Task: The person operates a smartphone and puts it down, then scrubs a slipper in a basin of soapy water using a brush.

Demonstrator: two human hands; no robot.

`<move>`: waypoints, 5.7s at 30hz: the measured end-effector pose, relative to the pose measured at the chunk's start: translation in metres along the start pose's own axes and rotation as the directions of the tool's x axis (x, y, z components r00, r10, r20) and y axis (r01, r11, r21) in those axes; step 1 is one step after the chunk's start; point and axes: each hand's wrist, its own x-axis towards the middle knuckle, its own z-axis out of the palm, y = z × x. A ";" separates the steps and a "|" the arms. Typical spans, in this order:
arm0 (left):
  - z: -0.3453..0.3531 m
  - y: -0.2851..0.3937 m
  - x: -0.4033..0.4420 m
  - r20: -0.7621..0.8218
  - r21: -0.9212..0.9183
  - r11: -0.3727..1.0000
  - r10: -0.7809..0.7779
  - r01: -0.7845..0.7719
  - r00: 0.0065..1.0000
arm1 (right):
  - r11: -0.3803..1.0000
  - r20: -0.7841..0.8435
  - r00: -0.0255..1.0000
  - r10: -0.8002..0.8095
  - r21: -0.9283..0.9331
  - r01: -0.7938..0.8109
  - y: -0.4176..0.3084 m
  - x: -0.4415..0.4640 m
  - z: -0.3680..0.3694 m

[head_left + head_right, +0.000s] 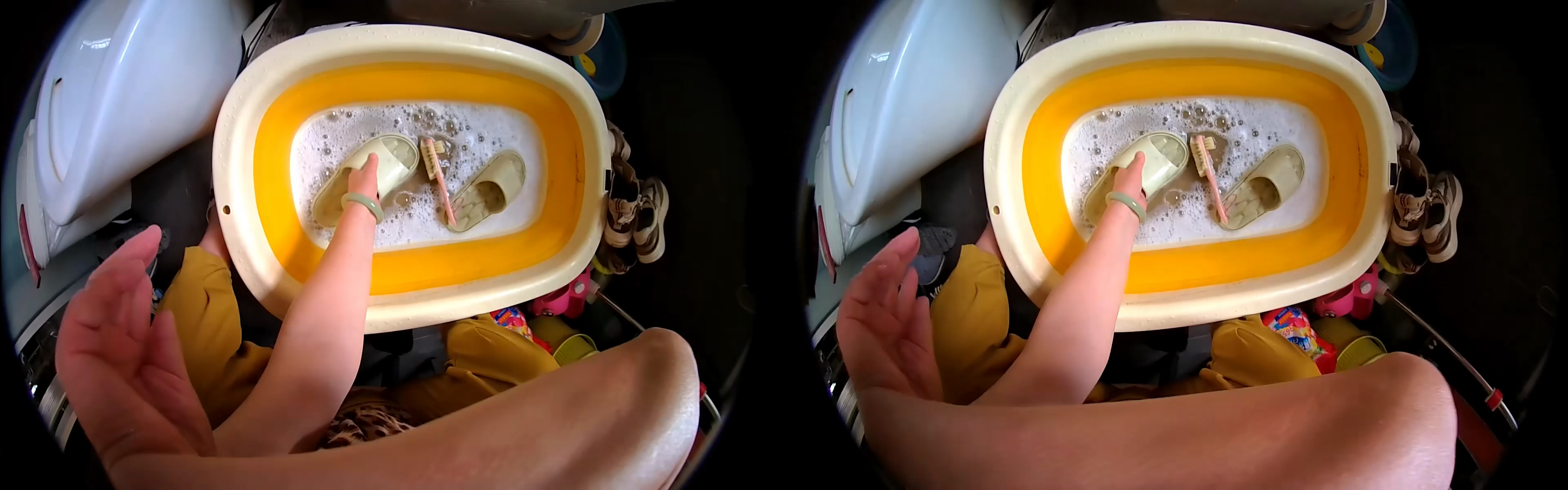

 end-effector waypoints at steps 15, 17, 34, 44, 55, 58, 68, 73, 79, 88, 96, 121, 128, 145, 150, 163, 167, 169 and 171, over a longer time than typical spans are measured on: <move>-0.006 0.003 -0.016 -0.023 0.064 0.997 -0.033 0.034 0.999 | 0.996 -0.134 0.989 -0.067 0.056 0.075 -0.019 -0.010 -0.006; -0.001 0.003 -0.019 -0.033 0.055 0.998 -0.038 0.040 0.999 | 0.996 -0.131 0.988 -0.076 0.044 0.083 -0.020 -0.016 -0.002; 0.003 0.014 -0.015 0.042 -0.002 0.999 -0.034 0.034 0.999 | 0.988 -0.154 0.978 0.138 0.093 -0.125 -0.010 -0.024 0.001; 0.003 0.000 -0.003 0.041 -0.095 0.995 0.006 -0.002 0.999 | 0.227 0.144 0.525 0.839 0.784 -0.578 0.113 0.005 0.342; -0.001 0.000 -0.007 0.111 -0.105 0.993 -0.032 0.044 0.993 | 0.034 0.293 0.358 0.886 0.730 -0.683 0.105 0.065 0.341; 0.000 0.002 -0.007 0.098 -0.070 0.995 -0.060 0.067 0.993 | -0.406 0.491 0.418 0.764 0.870 -0.280 0.101 0.046 0.325; -0.002 -0.007 0.001 0.033 -0.036 0.999 0.000 0.002 0.999 | 0.345 -0.150 0.437 0.887 0.845 -0.409 0.088 0.075 0.309; -0.001 -0.007 0.000 0.018 -0.049 0.999 0.001 0.000 1.000 | 0.345 -0.134 0.502 0.854 0.869 -0.355 0.082 0.080 0.339; 0.001 -0.009 0.005 -0.024 -0.054 0.999 0.007 -0.008 1.000 | 0.484 -0.202 0.566 0.799 0.775 -0.406 0.085 0.034 0.355; -0.006 -0.011 0.010 0.082 -0.004 1.000 -0.025 0.025 0.996 | 0.422 -0.177 0.555 0.813 0.835 -0.352 0.096 0.062 0.336; 0.002 0.000 -0.008 -0.121 0.170 0.983 -0.047 0.067 0.992 | 0.429 -0.162 0.561 0.812 0.816 -0.387 0.122 0.051 0.307; -0.004 -0.003 -0.002 0.022 0.004 0.994 -0.111 0.110 0.994 | 0.177 0.120 0.379 0.917 0.730 -0.660 0.123 0.027 0.329; -0.007 -0.005 -0.003 0.102 -0.005 0.996 -0.085 0.086 0.991 | -0.108 0.112 0.435 0.894 0.994 -0.033 0.109 0.035 0.352; -0.005 -0.008 -0.005 0.070 -0.143 0.988 -0.054 0.063 0.996 | 0.035 -0.039 0.383 0.923 0.999 0.016 0.113 0.049 0.335; 0.000 -0.003 -0.010 -0.003 -0.100 0.992 -0.074 0.073 0.997 | 0.270 -0.132 0.432 0.892 0.923 -0.276 0.133 0.095 0.315; -0.004 -0.011 -0.006 -0.030 -0.167 0.985 -0.052 0.047 0.998 | -0.225 0.130 0.459 0.879 0.961 0.160 0.121 0.085 0.327; -0.002 -0.015 -0.004 0.062 -0.317 0.948 0.027 -0.006 0.998 | -0.558 0.366 0.481 0.797 0.751 0.353 0.070 0.071 0.319; -0.004 -0.017 -0.006 0.075 -0.304 0.952 -0.003 0.026 0.997 | -0.599 0.400 0.525 0.751 0.747 0.288 0.059 0.054 0.321; -0.002 -0.012 -0.005 0.081 -0.297 0.954 -0.017 0.040 0.997 | -0.626 0.418 0.574 0.704 0.747 0.225 0.069 0.045 0.314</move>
